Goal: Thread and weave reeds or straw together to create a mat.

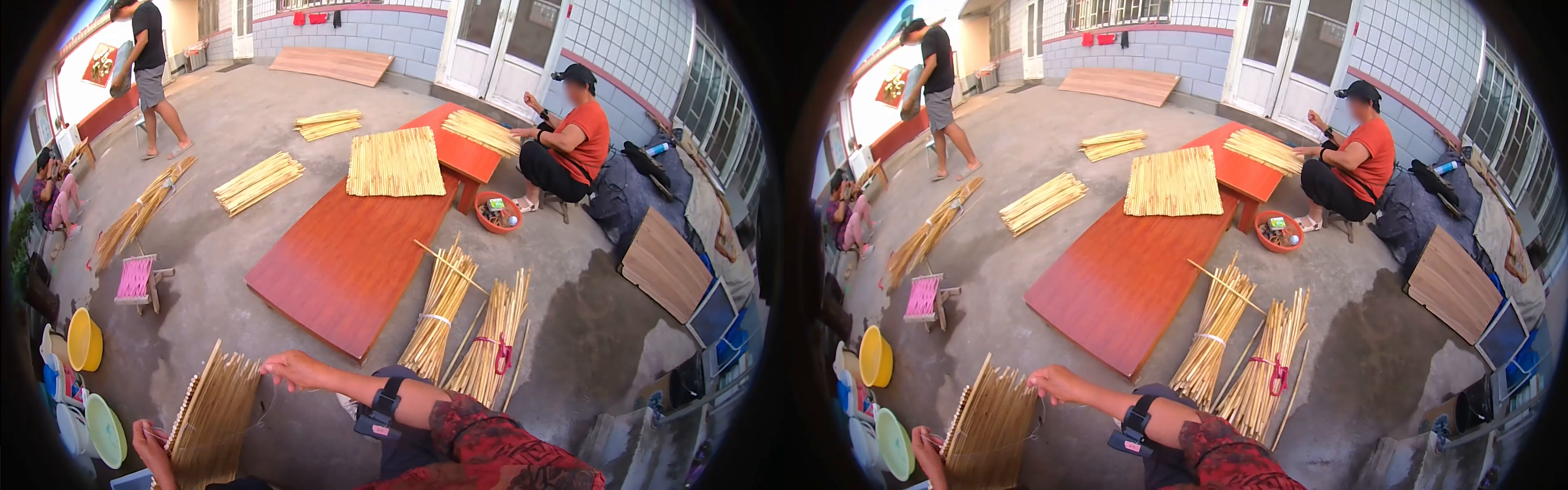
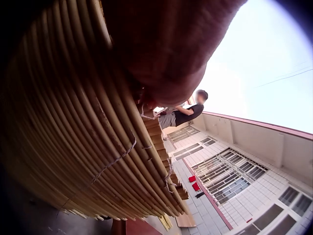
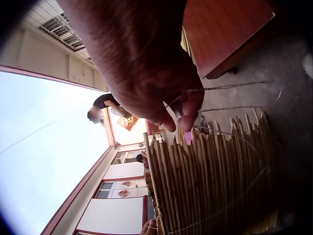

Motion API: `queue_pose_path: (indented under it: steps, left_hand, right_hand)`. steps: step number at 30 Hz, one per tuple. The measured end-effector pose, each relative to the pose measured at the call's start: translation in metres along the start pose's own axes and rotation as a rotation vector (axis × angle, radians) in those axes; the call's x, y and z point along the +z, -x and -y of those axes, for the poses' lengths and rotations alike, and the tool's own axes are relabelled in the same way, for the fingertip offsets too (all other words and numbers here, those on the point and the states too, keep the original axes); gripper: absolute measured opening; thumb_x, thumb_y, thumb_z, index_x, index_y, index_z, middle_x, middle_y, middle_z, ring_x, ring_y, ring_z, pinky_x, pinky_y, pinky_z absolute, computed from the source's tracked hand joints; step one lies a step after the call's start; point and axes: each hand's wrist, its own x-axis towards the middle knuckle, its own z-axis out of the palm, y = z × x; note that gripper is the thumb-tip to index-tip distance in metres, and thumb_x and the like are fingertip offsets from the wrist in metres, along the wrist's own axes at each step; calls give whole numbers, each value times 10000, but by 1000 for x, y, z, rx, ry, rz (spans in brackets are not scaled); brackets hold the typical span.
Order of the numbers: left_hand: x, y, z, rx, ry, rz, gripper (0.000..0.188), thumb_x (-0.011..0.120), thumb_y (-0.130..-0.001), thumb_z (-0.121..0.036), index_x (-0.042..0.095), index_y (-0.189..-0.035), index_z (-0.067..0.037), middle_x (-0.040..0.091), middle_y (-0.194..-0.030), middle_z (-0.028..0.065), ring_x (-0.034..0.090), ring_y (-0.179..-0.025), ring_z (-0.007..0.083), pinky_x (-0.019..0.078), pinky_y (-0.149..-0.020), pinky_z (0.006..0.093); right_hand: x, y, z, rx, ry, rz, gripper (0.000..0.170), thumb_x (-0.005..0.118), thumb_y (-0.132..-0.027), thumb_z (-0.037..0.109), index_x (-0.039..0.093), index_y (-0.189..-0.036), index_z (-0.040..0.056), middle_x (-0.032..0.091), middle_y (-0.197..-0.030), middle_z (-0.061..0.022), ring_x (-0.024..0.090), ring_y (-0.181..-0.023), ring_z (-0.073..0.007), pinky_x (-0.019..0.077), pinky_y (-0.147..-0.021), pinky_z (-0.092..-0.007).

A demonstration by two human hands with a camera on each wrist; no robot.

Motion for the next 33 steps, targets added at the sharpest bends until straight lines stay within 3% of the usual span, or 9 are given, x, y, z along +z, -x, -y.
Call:
queue_pose_path:
  steps: [13,18,33]
  left_hand:
    - [-8,-2,12,30,154,14,218,458,-977,-218,532,-843,-63,366,-530,-52,339,-436,20,238,-405,188]
    - [-8,1,12,15,295,17,161,488,-962,-176,537,-855,-66,417,-561,-37,361,-442,23,264,-406,179]
    - [-3,7,-7,69,66,24,170,461,-964,-167,538,-844,-76,545,-635,-1,380,-467,27,290,-420,183]
  right_hand:
    - [11,-9,6,-24,42,48,324,433,-964,307,603,-1109,72,595,-786,-37,537,-501,-92,433,-414,-240]
    - [19,-15,5,-14,45,62,319,435,-964,303,607,-1098,71,590,-777,-34,538,-503,-94,431,-414,-239]
    - [27,-18,4,-53,19,46,284,447,-952,242,630,-1039,44,612,-718,-67,536,-444,-104,427,-383,-250]
